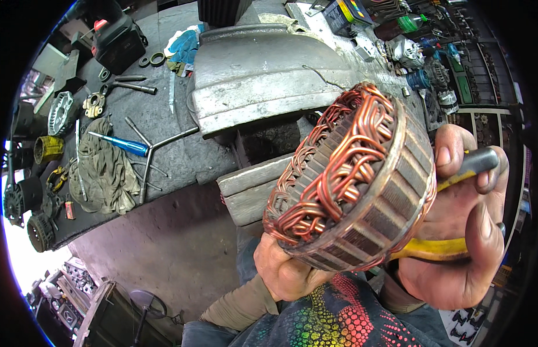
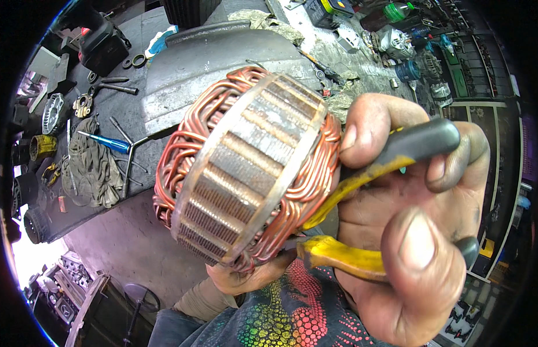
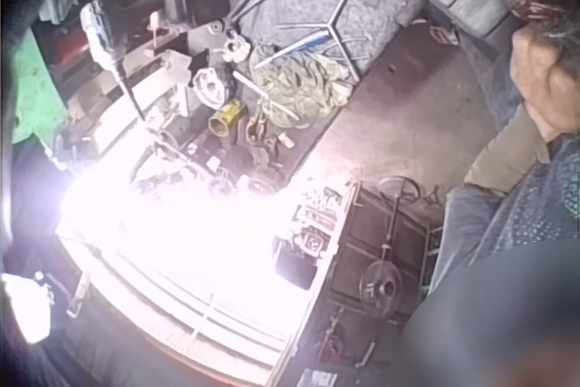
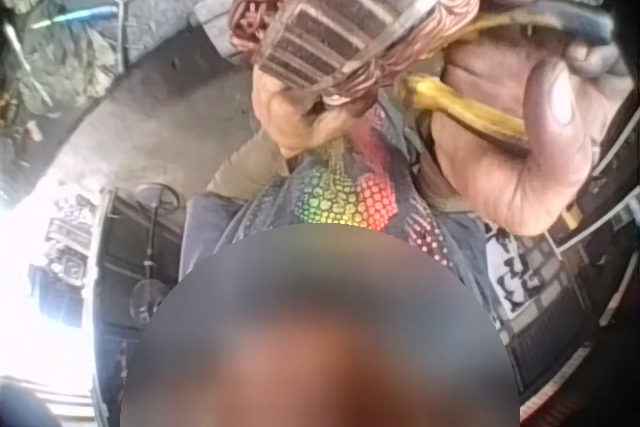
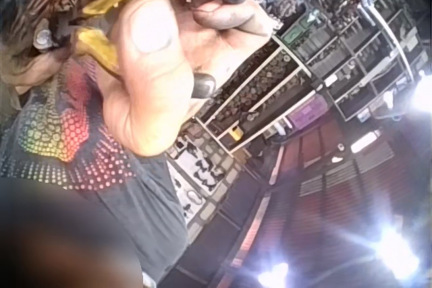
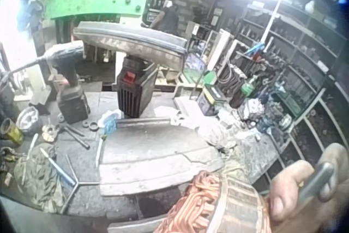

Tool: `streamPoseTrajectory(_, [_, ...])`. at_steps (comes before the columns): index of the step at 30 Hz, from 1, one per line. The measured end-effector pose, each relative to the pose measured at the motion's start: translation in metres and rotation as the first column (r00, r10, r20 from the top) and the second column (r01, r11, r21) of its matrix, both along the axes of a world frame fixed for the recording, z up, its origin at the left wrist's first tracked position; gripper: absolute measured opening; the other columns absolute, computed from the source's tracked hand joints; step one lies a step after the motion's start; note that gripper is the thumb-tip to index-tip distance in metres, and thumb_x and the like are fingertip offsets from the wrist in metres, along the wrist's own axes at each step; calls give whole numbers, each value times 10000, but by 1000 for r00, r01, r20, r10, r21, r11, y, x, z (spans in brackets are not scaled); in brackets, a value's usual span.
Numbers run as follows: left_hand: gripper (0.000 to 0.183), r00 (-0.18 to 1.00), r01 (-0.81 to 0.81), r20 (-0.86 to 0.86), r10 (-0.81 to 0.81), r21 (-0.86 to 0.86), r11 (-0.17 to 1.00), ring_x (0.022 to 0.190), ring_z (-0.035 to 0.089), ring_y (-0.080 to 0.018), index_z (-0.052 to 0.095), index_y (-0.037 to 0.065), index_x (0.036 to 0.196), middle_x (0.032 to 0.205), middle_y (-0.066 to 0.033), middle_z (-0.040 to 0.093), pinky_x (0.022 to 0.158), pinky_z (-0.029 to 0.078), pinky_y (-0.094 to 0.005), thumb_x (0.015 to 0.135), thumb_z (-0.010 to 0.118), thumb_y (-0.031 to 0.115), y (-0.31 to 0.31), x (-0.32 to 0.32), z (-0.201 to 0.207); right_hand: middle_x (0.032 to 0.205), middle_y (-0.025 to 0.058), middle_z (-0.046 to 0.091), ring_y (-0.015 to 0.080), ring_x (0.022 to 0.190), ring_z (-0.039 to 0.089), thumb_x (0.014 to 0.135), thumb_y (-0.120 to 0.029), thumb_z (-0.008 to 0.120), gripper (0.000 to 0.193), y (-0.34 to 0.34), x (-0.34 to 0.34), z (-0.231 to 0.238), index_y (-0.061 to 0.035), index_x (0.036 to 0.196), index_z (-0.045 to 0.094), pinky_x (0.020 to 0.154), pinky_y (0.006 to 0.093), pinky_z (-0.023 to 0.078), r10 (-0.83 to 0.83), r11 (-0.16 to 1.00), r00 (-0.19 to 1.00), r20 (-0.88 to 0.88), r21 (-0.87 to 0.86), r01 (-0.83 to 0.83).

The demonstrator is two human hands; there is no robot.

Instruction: The person uses pliers to cut and remove copper windings from a cylindrical electrical component, likely a stator. They repeatedly grip and pull sections of the wire to detach them from the core, working methodically around the circumference of the part.

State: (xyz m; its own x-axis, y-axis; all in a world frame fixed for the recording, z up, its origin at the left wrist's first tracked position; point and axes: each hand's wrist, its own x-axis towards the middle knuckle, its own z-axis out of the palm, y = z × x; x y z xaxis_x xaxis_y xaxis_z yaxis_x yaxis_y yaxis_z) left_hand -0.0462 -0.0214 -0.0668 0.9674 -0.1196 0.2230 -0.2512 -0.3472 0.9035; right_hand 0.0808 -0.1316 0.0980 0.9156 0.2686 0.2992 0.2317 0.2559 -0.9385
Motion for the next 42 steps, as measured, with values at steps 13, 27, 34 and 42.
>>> streamPoseTrajectory(13, [648,998,61,32,-60,-43,997,1422,533,-192,619,101,1486,1497,-24,623,1229,377,-414,927,784,383,2,5,2,1295,166,376,327,1244,504,1048,-259,612,304,11,-22,24,-88,1214,423,1111,543,490,-75,997,975,-209,-16,73])
streamPoseTrajectory(27, [658,999,43,9,-43,-438,898,1426,545,-266,643,70,1455,1499,-86,625,1232,378,-458,879,830,328,13,33,21,1347,197,407,325,1176,502,1076,-299,545,284,-5,-15,23,-63,1225,491,1030,500,517,-93,994,976,-198,39,103])
streamPoseTrajectory(34, [664,999,48,4,-54,-543,838,1428,551,-303,656,54,1439,1500,-117,626,1233,379,-479,855,852,300,14,41,26,1392,206,404,420,1401,489,1093,-298,530,255,-8,-18,17,-75,1214,506,1170,608,473,-54,993,974,-222,91,75])
streamPoseTrajectory(42, [671,998,44,-2,-55,-584,810,1430,557,-345,670,36,1422,1501,-152,627,1235,380,-504,827,878,268,15,43,27,1374,200,402,366,1342,531,1093,-300,547,243,-10,-17,16,-84,1193,497,1153,580,494,-70,989,973,-222,113,97])
